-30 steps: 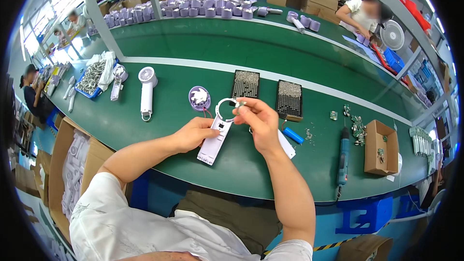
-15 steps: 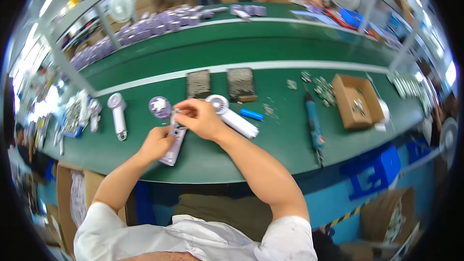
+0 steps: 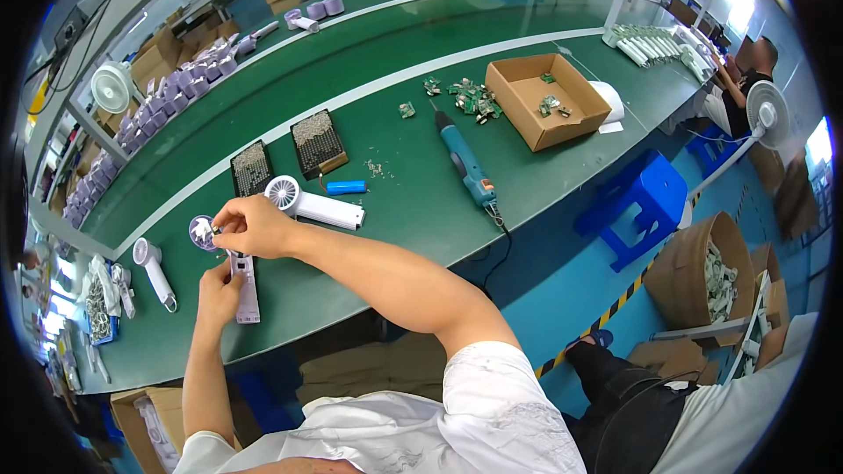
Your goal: Assembling handheld portable fans on an electronics factory production line.
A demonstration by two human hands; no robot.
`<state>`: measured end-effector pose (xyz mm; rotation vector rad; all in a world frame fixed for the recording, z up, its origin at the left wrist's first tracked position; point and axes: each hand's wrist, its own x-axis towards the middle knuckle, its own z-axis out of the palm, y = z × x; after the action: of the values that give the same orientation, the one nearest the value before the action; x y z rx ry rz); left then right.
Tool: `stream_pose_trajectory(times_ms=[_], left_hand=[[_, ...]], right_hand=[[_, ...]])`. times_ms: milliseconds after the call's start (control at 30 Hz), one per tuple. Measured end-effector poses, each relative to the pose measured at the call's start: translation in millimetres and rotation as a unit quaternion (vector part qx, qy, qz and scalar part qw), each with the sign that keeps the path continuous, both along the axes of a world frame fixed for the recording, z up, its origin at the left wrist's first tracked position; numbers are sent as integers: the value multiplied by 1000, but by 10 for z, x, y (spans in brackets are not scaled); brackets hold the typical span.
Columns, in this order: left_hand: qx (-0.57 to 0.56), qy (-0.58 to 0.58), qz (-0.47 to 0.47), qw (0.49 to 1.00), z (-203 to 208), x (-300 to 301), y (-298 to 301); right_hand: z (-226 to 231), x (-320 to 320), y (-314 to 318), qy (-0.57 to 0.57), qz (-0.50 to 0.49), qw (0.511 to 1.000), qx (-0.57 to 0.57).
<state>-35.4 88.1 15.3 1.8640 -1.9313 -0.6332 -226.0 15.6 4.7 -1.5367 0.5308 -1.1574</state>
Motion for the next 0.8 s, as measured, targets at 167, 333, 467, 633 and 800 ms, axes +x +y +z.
stream_pose_trajectory(times_ms=[167, 333, 467, 633, 800], left_hand=[[-18, -27, 30, 999, -68, -21, 43], [-64, -71, 38, 995, -129, -46, 93], [-48, -116, 56, 991, 17, -228, 122], [-18, -118, 54, 991, 24, -157, 106], [-19, -74, 63, 995, 17, -109, 71]], right_hand=[[0, 4, 4, 8, -3, 1000, -10], [29, 20, 6, 9, 4, 1000, -6], [14, -31, -7, 1, 5, 1000, 4], [4, 14, -20, -9, -2, 1000, -18], [15, -5, -28, -8, -4, 1000, -23]])
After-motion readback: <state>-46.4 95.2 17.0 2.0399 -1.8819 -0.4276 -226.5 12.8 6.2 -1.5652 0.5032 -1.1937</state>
